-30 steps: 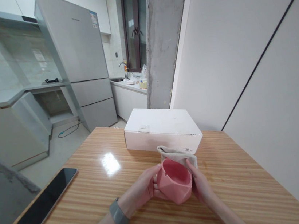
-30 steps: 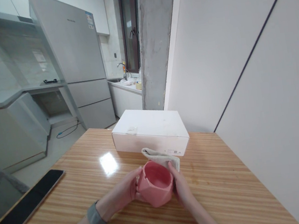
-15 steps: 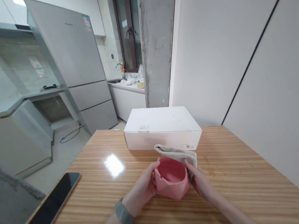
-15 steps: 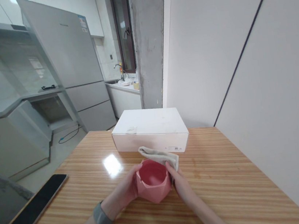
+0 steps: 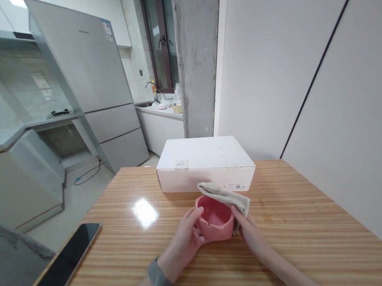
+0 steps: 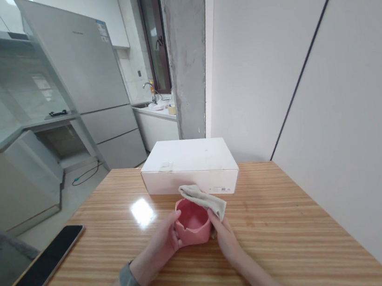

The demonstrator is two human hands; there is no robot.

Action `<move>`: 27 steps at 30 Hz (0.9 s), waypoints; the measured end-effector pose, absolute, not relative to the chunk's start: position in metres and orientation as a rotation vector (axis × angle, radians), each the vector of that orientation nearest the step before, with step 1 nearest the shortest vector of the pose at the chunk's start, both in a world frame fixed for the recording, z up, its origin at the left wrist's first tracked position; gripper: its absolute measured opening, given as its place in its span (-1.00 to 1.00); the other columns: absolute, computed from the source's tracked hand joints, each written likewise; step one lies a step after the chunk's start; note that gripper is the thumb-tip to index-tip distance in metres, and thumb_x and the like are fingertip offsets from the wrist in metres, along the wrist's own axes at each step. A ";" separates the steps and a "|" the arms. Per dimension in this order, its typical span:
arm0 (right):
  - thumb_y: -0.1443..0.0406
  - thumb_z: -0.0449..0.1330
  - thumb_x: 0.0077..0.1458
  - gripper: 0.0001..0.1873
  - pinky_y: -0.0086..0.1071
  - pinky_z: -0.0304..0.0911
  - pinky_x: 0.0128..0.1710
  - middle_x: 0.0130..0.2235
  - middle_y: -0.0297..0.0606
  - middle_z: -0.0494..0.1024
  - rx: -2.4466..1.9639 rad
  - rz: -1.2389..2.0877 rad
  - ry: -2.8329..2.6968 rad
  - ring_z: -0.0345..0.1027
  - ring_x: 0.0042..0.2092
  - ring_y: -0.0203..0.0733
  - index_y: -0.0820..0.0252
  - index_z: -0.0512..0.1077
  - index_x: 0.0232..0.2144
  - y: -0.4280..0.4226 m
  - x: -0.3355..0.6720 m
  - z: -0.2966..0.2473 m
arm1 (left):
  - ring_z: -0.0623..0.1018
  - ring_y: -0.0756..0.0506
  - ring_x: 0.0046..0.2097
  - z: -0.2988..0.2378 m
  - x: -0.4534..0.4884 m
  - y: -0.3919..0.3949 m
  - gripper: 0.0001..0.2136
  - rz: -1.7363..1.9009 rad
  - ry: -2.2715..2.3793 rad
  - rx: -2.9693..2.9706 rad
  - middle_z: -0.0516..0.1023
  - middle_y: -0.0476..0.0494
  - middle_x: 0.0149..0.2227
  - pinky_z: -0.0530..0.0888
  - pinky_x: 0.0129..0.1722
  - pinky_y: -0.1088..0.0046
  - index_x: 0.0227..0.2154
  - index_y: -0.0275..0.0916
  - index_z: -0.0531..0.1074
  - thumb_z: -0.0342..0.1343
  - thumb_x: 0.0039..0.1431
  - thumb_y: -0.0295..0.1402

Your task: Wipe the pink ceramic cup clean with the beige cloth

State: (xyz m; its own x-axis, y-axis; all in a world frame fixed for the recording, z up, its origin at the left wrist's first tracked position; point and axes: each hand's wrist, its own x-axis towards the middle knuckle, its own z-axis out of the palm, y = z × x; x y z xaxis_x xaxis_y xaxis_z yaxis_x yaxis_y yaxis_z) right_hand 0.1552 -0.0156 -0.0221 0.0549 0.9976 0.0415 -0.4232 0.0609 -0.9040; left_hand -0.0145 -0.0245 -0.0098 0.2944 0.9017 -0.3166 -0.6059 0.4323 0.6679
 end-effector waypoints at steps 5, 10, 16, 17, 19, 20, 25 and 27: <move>-0.02 0.37 -0.06 -0.52 -0.03 -0.08 0.34 0.01 -0.27 0.63 -0.898 1.332 -0.834 0.29 0.21 0.10 0.00 0.56 -0.10 -0.009 0.164 -0.023 | 0.54 -0.18 0.04 -0.002 -0.011 -0.032 -0.59 0.933 0.610 0.542 0.53 -0.18 0.06 0.52 -0.08 0.31 0.05 -0.15 0.39 0.20 0.17 -0.17; -0.03 0.38 -0.11 -0.54 -0.02 0.00 0.31 -0.09 -0.26 0.67 -0.929 1.370 -0.782 0.32 0.19 0.13 0.06 0.59 -0.20 -0.007 0.166 -0.020 | 0.43 -0.16 0.17 -0.001 -0.013 -0.028 -0.49 0.787 0.495 0.542 0.47 -0.19 0.14 0.41 0.07 0.35 0.15 -0.19 0.36 -0.10 0.30 0.02; -0.02 0.42 -0.17 -0.56 -0.01 0.06 0.28 -0.13 -0.26 0.69 -0.926 1.370 -0.739 0.38 0.14 0.17 0.05 0.61 -0.25 -0.009 0.162 -0.017 | 0.49 -0.14 0.07 -0.007 -0.022 -0.021 -0.53 0.820 0.524 0.632 0.48 -0.22 0.13 0.45 -0.01 0.36 0.16 -0.21 0.35 -0.06 0.32 -0.06; -0.01 0.43 -0.17 -0.58 -0.02 0.06 0.28 -0.13 -0.27 0.69 -0.915 1.381 -0.736 0.39 0.13 0.16 0.04 0.61 -0.26 -0.010 0.162 -0.016 | 0.51 -0.15 0.03 -0.007 -0.023 -0.021 -0.53 0.801 0.531 0.650 0.49 -0.24 0.11 0.49 -0.09 0.36 0.15 -0.21 0.35 -0.05 0.32 -0.06; 0.01 0.42 -0.15 -0.61 -0.04 0.06 0.29 -0.13 -0.29 0.69 -0.893 1.410 -0.738 0.42 0.11 0.14 0.03 0.62 -0.27 -0.010 0.162 -0.016 | 0.55 -0.16 -0.06 -0.007 -0.026 -0.020 -0.54 0.752 0.540 0.688 0.52 -0.28 0.06 0.53 -0.22 0.37 0.13 -0.25 0.38 -0.03 0.30 -0.07; 0.01 0.42 -0.13 -0.62 -0.05 0.05 0.29 -0.13 -0.28 0.69 -0.881 1.430 -0.747 0.42 0.11 0.13 0.04 0.62 -0.27 -0.011 0.163 -0.016 | 0.56 -0.17 -0.09 -0.007 -0.027 -0.019 -0.55 0.734 0.538 0.698 0.54 -0.29 0.04 0.54 -0.26 0.37 0.11 -0.27 0.39 -0.03 0.30 -0.09; -0.03 0.39 -0.11 -0.55 0.00 0.08 0.27 -0.12 -0.20 0.68 -0.875 1.491 -0.773 0.41 0.12 0.16 0.10 0.61 -0.23 -0.012 0.162 -0.014 | 0.60 -0.15 -0.19 -0.013 -0.029 -0.015 -0.61 0.762 0.581 0.639 0.60 -0.30 -0.08 0.55 -0.28 0.37 0.00 -0.35 0.46 0.02 0.27 -0.17; -0.04 0.38 -0.09 -0.54 0.01 0.08 0.27 -0.09 -0.21 0.68 -0.874 1.466 -0.771 0.40 0.13 0.15 0.07 0.60 -0.19 -0.012 0.161 -0.014 | 0.61 -0.15 -0.23 -0.014 -0.029 -0.014 -0.62 0.785 0.615 0.612 0.62 -0.30 -0.14 0.55 -0.30 0.36 -0.03 -0.37 0.48 0.04 0.26 -0.19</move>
